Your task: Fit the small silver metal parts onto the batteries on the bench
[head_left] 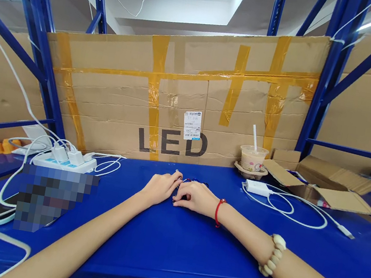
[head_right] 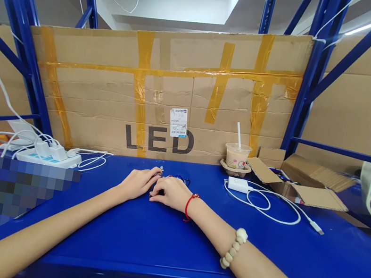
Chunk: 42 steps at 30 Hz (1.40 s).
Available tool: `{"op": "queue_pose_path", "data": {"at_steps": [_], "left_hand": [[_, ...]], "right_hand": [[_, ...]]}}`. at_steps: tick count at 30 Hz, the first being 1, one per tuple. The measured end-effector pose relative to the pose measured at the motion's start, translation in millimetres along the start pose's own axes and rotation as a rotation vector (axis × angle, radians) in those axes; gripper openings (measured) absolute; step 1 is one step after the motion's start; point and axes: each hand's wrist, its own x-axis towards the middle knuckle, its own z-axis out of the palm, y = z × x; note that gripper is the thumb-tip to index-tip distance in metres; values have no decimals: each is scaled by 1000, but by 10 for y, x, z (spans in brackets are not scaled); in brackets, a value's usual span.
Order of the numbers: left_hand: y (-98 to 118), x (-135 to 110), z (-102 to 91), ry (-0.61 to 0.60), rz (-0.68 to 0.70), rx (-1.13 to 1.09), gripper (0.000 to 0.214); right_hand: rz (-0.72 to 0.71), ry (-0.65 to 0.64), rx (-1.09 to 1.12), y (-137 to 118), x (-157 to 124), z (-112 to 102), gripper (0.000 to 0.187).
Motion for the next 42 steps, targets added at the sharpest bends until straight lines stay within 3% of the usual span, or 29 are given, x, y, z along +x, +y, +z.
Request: {"op": "queue_pose_path", "data": {"at_steps": [8,18,29,42], "left_hand": [[8,-1,2,-6,-4,8,29],[-6,-4,14,8,10,-25,28],[3,-34,-11,10,28,14,29],[-6,-26,1,15,27,-29,28]], "right_hand": [[41,44,81,0,-6,32,11],[-2,55,56,-2,-24,34,18],[45,38,44,-38,-18,61,18],[-25,12,-28,-67,-18,21,16]]}}
